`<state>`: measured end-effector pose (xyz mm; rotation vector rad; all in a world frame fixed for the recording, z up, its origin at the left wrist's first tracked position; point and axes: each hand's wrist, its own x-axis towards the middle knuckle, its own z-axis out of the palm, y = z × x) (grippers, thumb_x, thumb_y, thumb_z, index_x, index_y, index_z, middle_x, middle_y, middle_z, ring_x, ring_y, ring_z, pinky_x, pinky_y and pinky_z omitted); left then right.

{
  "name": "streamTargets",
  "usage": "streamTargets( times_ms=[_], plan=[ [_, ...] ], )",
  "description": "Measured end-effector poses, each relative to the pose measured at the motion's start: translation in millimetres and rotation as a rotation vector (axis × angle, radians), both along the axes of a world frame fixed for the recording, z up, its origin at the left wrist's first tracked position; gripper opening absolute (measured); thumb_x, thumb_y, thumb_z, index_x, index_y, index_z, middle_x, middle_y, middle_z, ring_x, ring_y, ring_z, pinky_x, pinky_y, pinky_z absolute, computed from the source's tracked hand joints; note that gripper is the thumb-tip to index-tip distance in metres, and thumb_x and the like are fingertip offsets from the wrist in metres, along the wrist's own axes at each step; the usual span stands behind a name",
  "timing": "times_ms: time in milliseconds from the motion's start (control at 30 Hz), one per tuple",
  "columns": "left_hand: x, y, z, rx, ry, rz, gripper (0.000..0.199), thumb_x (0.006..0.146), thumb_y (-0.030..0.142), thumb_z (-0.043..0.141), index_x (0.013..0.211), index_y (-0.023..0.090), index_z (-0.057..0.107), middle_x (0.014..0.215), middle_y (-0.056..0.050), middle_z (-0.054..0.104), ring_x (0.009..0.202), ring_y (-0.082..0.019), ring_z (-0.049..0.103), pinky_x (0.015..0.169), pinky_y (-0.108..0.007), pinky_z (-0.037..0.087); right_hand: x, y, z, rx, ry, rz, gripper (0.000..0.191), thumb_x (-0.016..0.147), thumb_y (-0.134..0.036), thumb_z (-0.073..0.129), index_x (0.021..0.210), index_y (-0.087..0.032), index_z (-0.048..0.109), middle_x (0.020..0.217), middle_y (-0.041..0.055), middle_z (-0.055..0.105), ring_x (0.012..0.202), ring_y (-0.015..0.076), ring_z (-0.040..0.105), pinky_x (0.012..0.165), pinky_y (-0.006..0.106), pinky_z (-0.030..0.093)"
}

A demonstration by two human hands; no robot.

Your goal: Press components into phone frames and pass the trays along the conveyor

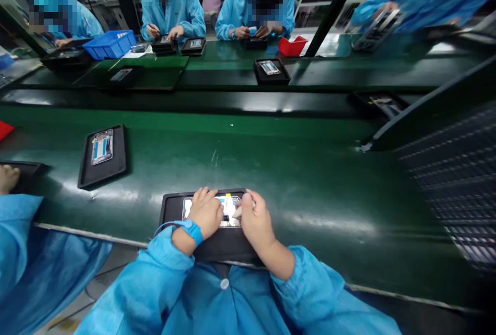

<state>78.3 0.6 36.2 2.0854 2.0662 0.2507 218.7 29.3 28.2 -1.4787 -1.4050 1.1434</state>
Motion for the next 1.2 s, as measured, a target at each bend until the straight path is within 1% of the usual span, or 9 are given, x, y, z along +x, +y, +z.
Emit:
streamTargets(
  times_ms=[67,167,267,400,500,567,733,1033,1200],
  plan=[
    [0,-2,-1.6,0.035,-0.015,0.017,0.016,0.079,0.023,0.048,0.080,0.018,0.062,0.111,-0.006,0.056,0.112,-0.026,0.042,0.098,-0.045,0.029,-1,3,2.6,-0.051,0.036,0.004,0.045,0.079,-0.054,0.038,0.100,-0.016,0.050,0.074,0.0058,0.063,0.067,0.0191,0.061,0.062,0.032,0.048],
    [-1,-5,-4.6,0.062,-0.045,0.024,0.017,0.080,0.029,0.048,0.082,0.020,0.063,0.107,-0.004,0.059,0.110,-0.025,0.044,0.097,-0.044,0.030,-4,11,8.9,-0.152,0.120,0.000,0.049,0.078,-0.058,0.036,0.102,-0.016,0.048,0.070,0.0028,0.062,0.052,0.0160,0.058,0.048,0.028,0.048],
    [-1,-9,-8.8,0.106,0.006,-0.032,0.021,0.083,0.030,0.044,0.090,0.023,0.063,0.106,-0.004,0.059,0.109,-0.025,0.045,0.098,-0.046,0.029,-8,17,12.8,-0.148,0.141,-0.011,0.050,0.077,-0.058,0.037,0.103,-0.016,0.047,0.070,0.0016,0.061,0.047,0.0138,0.056,0.045,0.026,0.047],
    [1,-13,-13.9,0.174,0.088,-0.072,0.024,0.084,0.026,0.042,0.098,0.023,0.062,0.108,-0.005,0.058,0.109,-0.026,0.045,0.098,-0.046,0.029,-13,19,5.8,-0.078,0.120,0.028,0.048,0.079,-0.055,0.036,0.105,-0.016,0.046,0.073,0.0030,0.062,0.052,0.0150,0.058,0.051,0.029,0.048],
    [2,-13,-14.4,0.194,0.100,-0.075,0.024,0.083,0.025,0.043,0.098,0.023,0.062,0.107,-0.005,0.059,0.107,-0.026,0.046,0.098,-0.045,0.030,-13,17,-3.6,0.045,0.050,0.039,0.042,0.080,-0.051,0.037,0.103,-0.016,0.048,0.075,0.0046,0.063,0.063,0.0170,0.060,0.063,0.033,0.048],
    [3,-13,-13.4,0.203,0.103,-0.080,0.024,0.083,0.025,0.043,0.098,0.022,0.062,0.107,-0.005,0.059,0.107,-0.027,0.047,0.097,-0.045,0.030,-13,15,-7.9,0.121,0.005,0.040,0.040,0.080,-0.049,0.038,0.100,-0.016,0.049,0.078,0.0061,0.063,0.069,0.0179,0.060,0.068,0.035,0.047],
    [3,-12,-11.3,0.206,0.106,-0.092,0.025,0.082,0.023,0.043,0.098,0.021,0.062,0.107,-0.006,0.059,0.106,-0.028,0.047,0.096,-0.046,0.031,-12,13,-9.7,0.203,-0.013,0.045,0.036,0.081,-0.045,0.037,0.099,-0.016,0.048,0.075,0.0061,0.064,0.068,0.0180,0.061,0.064,0.034,0.048],
    [7,-12,-14.2,0.239,0.138,-0.087,0.022,0.080,0.023,0.046,0.095,0.021,0.062,0.105,-0.005,0.060,0.105,-0.028,0.048,0.096,-0.047,0.031,-12,14,-11.2,0.261,-0.032,0.051,0.032,0.083,-0.043,0.036,0.098,-0.017,0.047,0.073,0.0052,0.064,0.066,0.0173,0.061,0.062,0.033,0.049],
    [8,-12,-14.9,0.262,0.149,-0.086,0.021,0.079,0.022,0.047,0.093,0.020,0.062,0.104,-0.005,0.060,0.104,-0.029,0.048,0.096,-0.047,0.031,-12,12,-11.4,0.372,-0.084,0.088,0.029,0.084,-0.040,0.035,0.099,-0.018,0.048,0.074,0.0052,0.064,0.067,0.0172,0.062,0.062,0.032,0.050]
  ],
)
